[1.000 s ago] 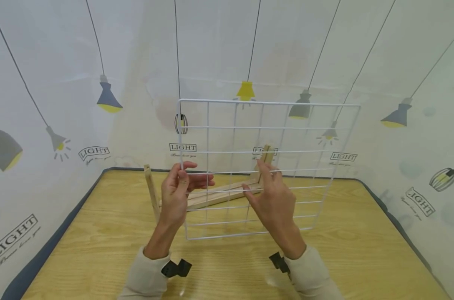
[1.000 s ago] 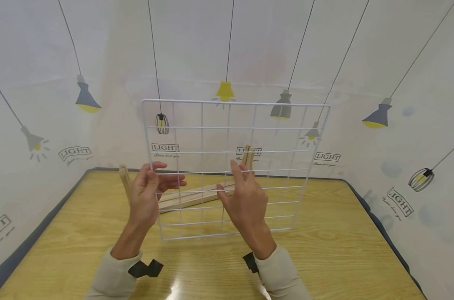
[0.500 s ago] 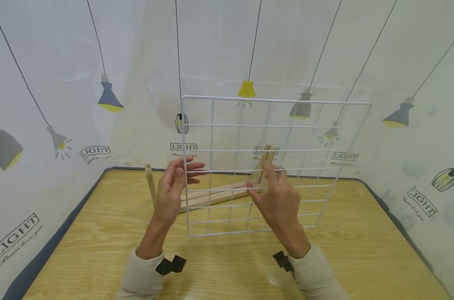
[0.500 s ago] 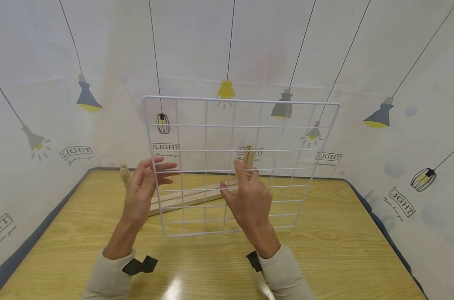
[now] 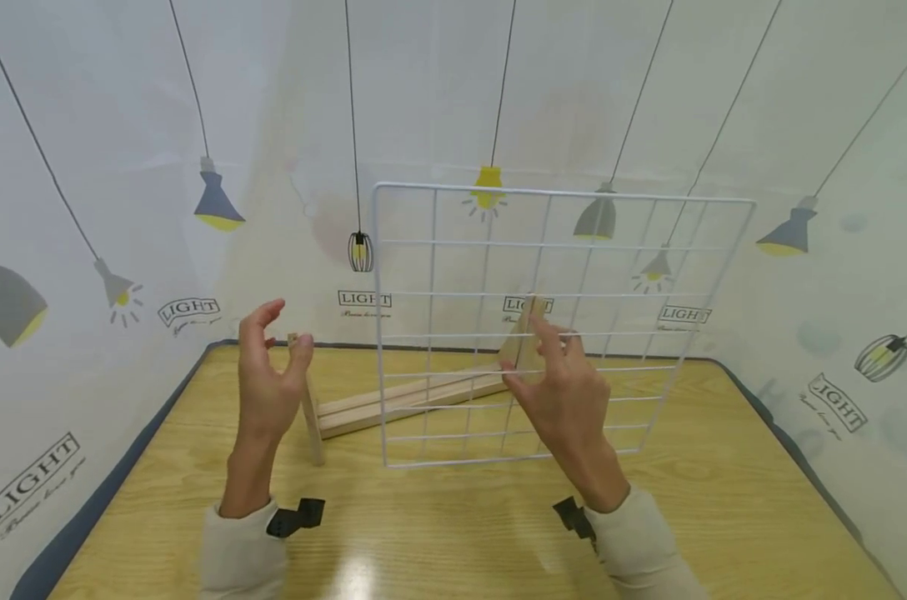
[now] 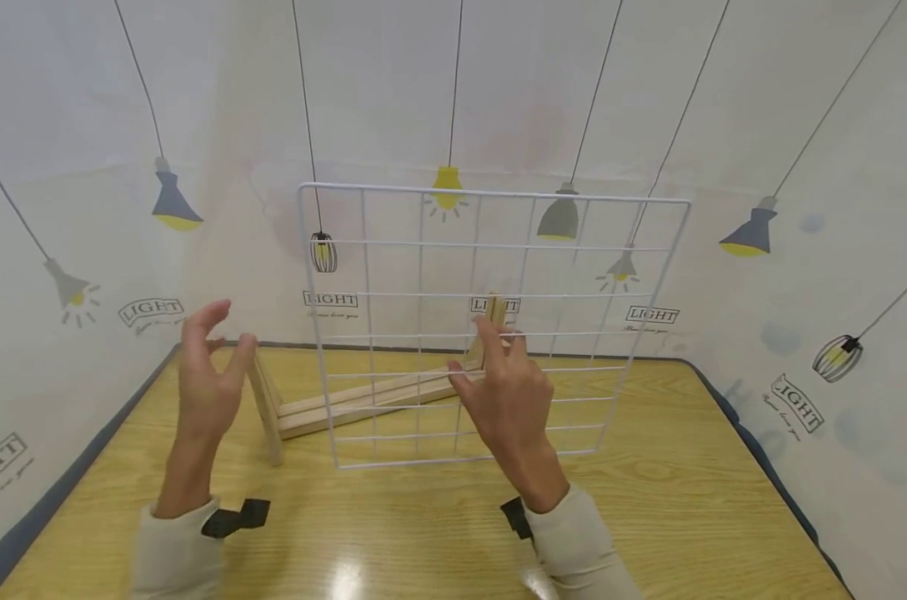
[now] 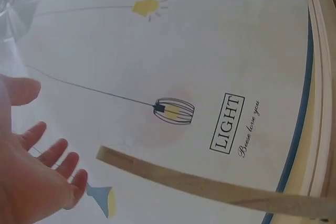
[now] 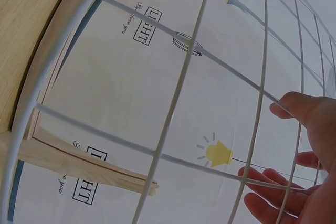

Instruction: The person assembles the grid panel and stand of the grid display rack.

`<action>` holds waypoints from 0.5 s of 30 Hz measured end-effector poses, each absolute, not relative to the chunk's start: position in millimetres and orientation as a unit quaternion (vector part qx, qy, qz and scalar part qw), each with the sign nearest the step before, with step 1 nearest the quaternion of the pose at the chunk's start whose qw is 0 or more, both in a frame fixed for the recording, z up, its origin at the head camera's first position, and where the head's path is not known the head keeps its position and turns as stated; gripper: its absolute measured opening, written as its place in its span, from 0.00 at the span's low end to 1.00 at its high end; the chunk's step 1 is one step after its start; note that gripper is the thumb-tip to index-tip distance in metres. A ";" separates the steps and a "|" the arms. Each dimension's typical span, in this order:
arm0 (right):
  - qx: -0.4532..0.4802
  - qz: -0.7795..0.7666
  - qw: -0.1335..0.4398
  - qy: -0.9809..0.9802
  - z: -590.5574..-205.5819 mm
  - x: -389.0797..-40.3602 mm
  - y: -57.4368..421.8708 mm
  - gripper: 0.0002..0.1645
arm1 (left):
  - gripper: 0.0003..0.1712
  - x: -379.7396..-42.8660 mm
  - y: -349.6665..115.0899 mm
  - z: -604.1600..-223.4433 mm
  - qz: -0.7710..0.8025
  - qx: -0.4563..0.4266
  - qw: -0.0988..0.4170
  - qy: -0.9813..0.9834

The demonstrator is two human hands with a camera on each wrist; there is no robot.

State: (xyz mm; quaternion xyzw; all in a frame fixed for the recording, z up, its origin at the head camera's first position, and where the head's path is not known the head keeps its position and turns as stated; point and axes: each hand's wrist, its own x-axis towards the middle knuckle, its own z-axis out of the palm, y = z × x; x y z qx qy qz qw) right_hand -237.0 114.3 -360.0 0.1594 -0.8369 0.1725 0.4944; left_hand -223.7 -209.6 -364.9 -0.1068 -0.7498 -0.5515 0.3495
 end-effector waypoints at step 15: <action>0.142 0.169 0.499 -0.838 -347.6 -235.5 122.6 0.39 | 0.61 -234.5 -242.1 -388.9 -0.410 -0.041 -0.061 -0.909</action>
